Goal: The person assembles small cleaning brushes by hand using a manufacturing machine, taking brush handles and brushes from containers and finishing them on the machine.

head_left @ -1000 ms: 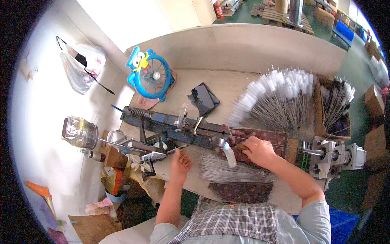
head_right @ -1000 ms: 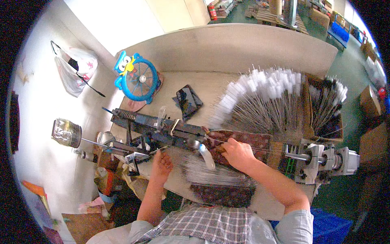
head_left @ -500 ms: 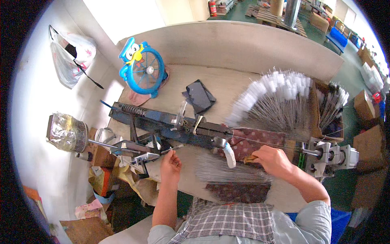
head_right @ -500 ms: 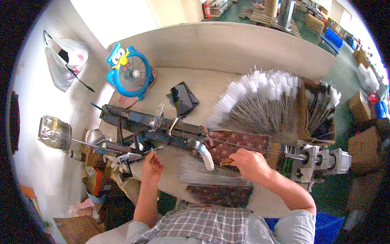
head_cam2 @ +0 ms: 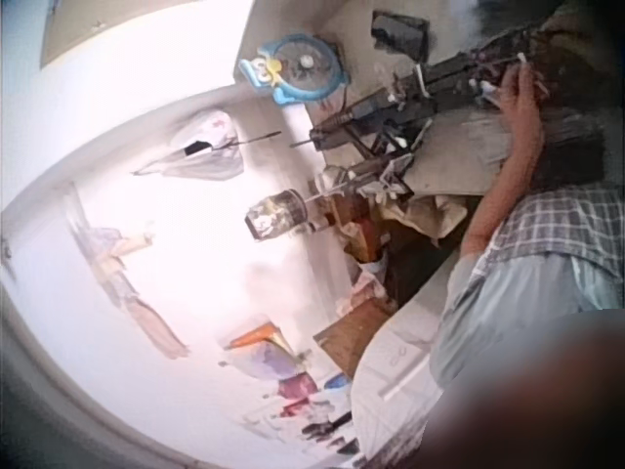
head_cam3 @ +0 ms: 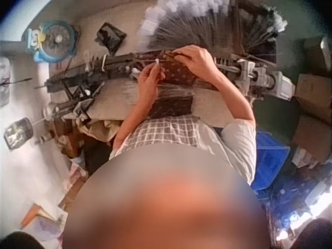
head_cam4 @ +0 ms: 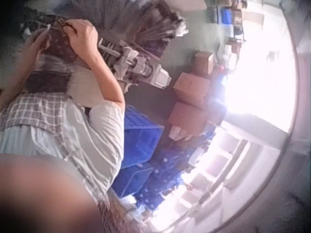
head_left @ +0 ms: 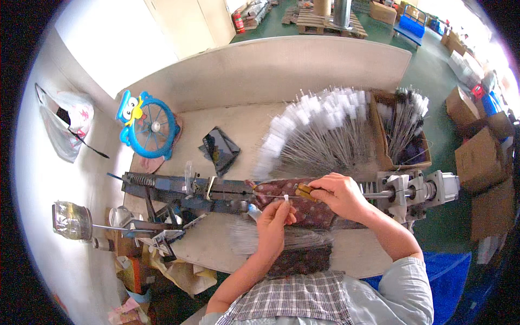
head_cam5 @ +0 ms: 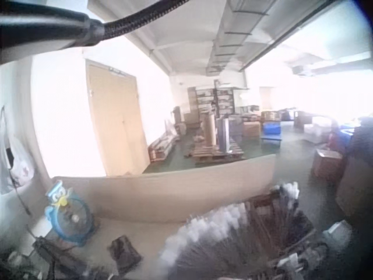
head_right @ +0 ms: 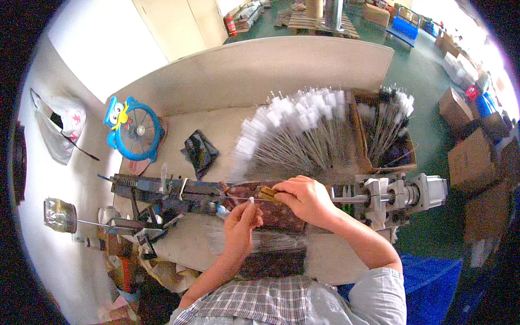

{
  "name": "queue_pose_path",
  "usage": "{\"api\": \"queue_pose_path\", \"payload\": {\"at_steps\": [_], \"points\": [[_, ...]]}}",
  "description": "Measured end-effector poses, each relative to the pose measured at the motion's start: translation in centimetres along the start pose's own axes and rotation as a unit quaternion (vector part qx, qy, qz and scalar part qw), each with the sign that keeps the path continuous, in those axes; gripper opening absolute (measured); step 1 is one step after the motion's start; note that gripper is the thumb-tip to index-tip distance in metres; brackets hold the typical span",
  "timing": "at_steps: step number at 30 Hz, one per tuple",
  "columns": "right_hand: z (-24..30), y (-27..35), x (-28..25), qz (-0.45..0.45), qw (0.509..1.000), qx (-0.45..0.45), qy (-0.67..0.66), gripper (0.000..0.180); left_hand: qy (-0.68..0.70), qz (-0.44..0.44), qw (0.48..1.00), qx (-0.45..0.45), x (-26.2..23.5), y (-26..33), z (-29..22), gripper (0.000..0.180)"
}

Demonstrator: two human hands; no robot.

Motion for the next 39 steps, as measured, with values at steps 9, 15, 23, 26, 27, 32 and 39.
{"api": "queue_pose_path", "payload": {"at_steps": [9,15,23,26,27,32,39], "points": [[0.1,0.9,-0.5,0.060,0.996,-0.026,-0.056,0.018,-0.058,0.000,0.998,0.020,1.9,-0.9,0.2,0.014],[3.7,-1.0,0.4,-0.022,0.984,-0.155,0.082,0.017,0.040,-0.140,0.989,-0.011,-1.6,-0.4,-1.1,0.013],[3.1,-4.0,6.1,0.059,0.988,-0.082,0.113,0.019,0.073,-0.098,0.991,-0.056,-1.9,-0.5,-1.4,0.018],[3.2,-3.8,6.0,0.089,0.993,-0.042,0.066,0.021,0.039,-0.074,0.995,-0.058,-2.3,-0.2,-0.8,0.024],[2.4,-3.8,6.3,0.104,0.994,-0.004,0.038,0.020,0.018,-0.065,0.996,-0.057,-2.1,-0.4,-0.7,0.030],[0.6,-3.6,7.0,0.127,0.985,0.100,-0.056,0.021,0.074,-0.039,0.992,-0.091,-1.0,-0.9,-1.0,0.044],[5.3,-2.4,6.8,-0.056,0.984,-0.091,0.142,0.036,0.231,-0.099,0.967,-0.046,-1.6,-1.0,-0.9,0.037]]}}
Point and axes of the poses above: each hand's wrist, its own y-axis away from the middle knuckle, its own x-axis out of the palm, z = x × y, the point moved 7 cm from there along -y, towards the middle knuckle, and after that the axes turned 6 degrees about -z, right-handed, at the moved point
